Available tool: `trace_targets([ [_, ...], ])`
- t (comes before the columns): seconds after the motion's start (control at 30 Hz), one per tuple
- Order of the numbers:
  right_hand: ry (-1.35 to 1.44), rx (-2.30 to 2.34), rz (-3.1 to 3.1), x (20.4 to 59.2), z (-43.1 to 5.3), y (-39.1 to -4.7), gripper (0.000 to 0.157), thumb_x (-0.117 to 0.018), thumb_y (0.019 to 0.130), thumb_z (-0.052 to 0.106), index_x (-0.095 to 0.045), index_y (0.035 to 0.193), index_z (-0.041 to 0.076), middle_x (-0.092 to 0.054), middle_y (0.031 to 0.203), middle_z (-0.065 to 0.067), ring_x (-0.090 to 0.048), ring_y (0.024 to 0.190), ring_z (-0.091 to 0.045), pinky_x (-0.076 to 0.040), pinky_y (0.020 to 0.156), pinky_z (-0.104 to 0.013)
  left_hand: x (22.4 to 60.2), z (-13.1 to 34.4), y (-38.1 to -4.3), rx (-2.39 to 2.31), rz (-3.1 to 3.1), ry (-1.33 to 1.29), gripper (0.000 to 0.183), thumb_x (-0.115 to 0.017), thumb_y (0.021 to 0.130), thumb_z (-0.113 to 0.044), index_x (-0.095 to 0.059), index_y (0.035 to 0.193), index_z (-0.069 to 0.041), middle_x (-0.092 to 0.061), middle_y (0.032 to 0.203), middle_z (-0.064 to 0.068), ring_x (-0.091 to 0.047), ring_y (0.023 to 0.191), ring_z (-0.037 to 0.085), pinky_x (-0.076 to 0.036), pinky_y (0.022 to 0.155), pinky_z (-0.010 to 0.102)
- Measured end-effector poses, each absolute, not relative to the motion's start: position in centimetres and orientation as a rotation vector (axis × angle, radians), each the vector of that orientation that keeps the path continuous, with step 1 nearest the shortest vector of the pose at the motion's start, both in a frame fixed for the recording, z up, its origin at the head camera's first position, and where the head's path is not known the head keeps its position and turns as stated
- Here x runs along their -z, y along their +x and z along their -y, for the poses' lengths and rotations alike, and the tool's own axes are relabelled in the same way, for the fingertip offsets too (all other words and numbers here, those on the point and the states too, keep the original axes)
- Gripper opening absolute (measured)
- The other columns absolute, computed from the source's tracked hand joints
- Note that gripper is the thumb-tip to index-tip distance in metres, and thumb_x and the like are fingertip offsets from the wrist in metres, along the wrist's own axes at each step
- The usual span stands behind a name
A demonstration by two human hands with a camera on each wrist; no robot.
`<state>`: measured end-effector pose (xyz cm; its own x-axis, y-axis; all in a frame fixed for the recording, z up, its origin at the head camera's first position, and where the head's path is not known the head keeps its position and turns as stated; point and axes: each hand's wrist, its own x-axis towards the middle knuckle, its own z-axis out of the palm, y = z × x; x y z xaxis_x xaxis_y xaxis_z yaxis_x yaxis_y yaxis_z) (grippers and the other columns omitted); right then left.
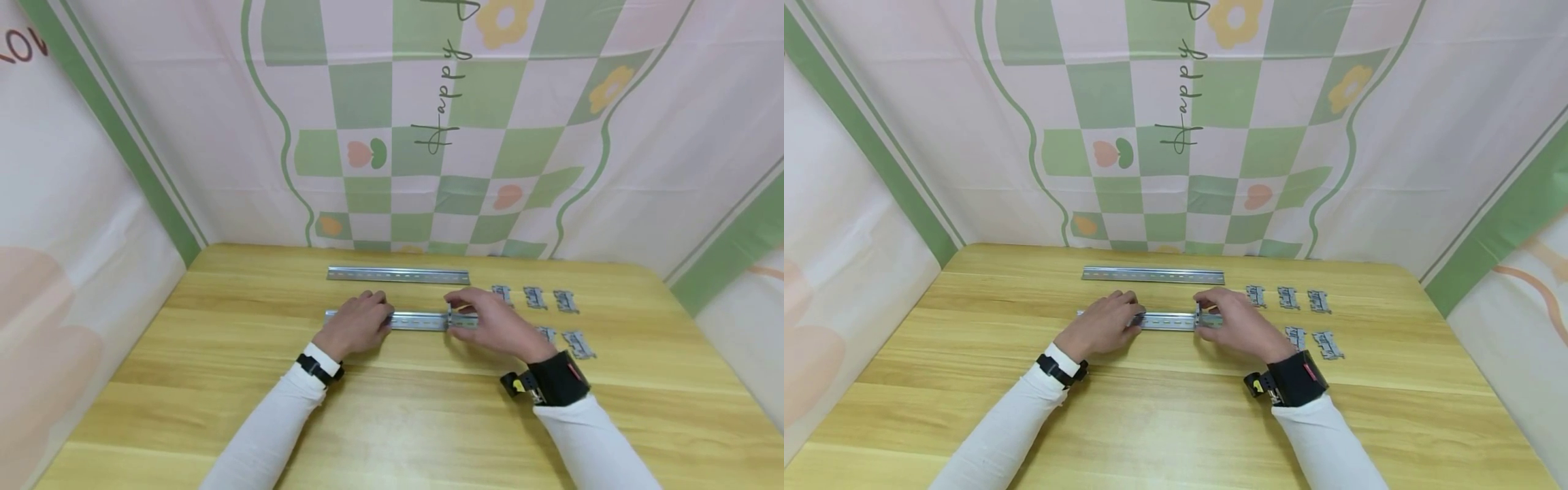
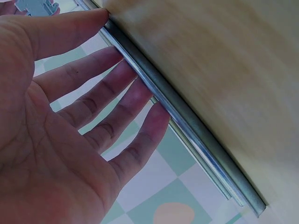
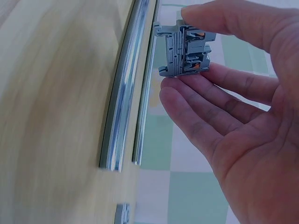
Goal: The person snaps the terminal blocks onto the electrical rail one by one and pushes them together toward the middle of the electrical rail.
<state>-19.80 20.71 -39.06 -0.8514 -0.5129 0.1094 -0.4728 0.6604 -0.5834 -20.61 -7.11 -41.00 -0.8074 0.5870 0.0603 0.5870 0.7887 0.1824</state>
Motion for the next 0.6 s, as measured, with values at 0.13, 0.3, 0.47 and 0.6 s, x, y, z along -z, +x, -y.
trace_targets([
  [0.13, -0.842, 1.006, -2.768, 39.1, -20.0, -20.1, 0.057, -0.08, 0.087, 0.011, -0.056, 0.137, -0.005, -0.062, 0.129, -0.021, -0.064, 0.113, -0.037, -0.054, 0.094, -0.049, 40.9, 7.1, -20.6, 0.301, 2.971, -0.975, 0.016, -0.066, 0.099, -0.02, -0.072, 0.11, -0.01, -0.06, 0.107, 0.003, -0.054, 0.093, 0.019, -0.051, 0.078, 0.034],
  [0.3, -0.862, 1.038, -2.746, 39.2, -19.2, -20.4, 0.057, -0.08, 0.088, 0.012, -0.057, 0.137, -0.004, -0.063, 0.129, -0.021, -0.065, 0.112, -0.036, -0.055, 0.094, -0.047, 40.9, 7.1, -20.6, 0.297, 2.968, -0.978, 0.015, -0.066, 0.099, -0.02, -0.073, 0.109, -0.011, -0.06, 0.106, 0.002, -0.054, 0.093, 0.019, -0.051, 0.077, 0.034],
  [0.47, -0.897, 1.076, -2.725, 39.5, -18.4, -20.8, 0.056, -0.079, 0.088, 0.012, -0.057, 0.137, -0.004, -0.062, 0.129, -0.021, -0.066, 0.111, -0.035, -0.055, 0.093, -0.045, 41.0, 7.1, -20.6, 0.291, 2.97, -0.977, 0.015, -0.065, 0.099, -0.02, -0.073, 0.109, -0.011, -0.059, 0.104, 0.002, -0.054, 0.092, 0.019, -0.051, 0.077, 0.034],
  [0.6, -0.925, 1.11, -2.701, 39.6, -17.9, -21.0, 0.056, -0.079, 0.088, 0.011, -0.057, 0.137, -0.006, -0.062, 0.129, -0.021, -0.065, 0.112, -0.036, -0.055, 0.094, -0.045, 41.0, 7.0, -20.6, 0.29, 2.975, -0.974, 0.016, -0.065, 0.1, -0.02, -0.073, 0.11, -0.012, -0.059, 0.105, 0.002, -0.054, 0.094, 0.02, -0.051, 0.079, 0.035],
])
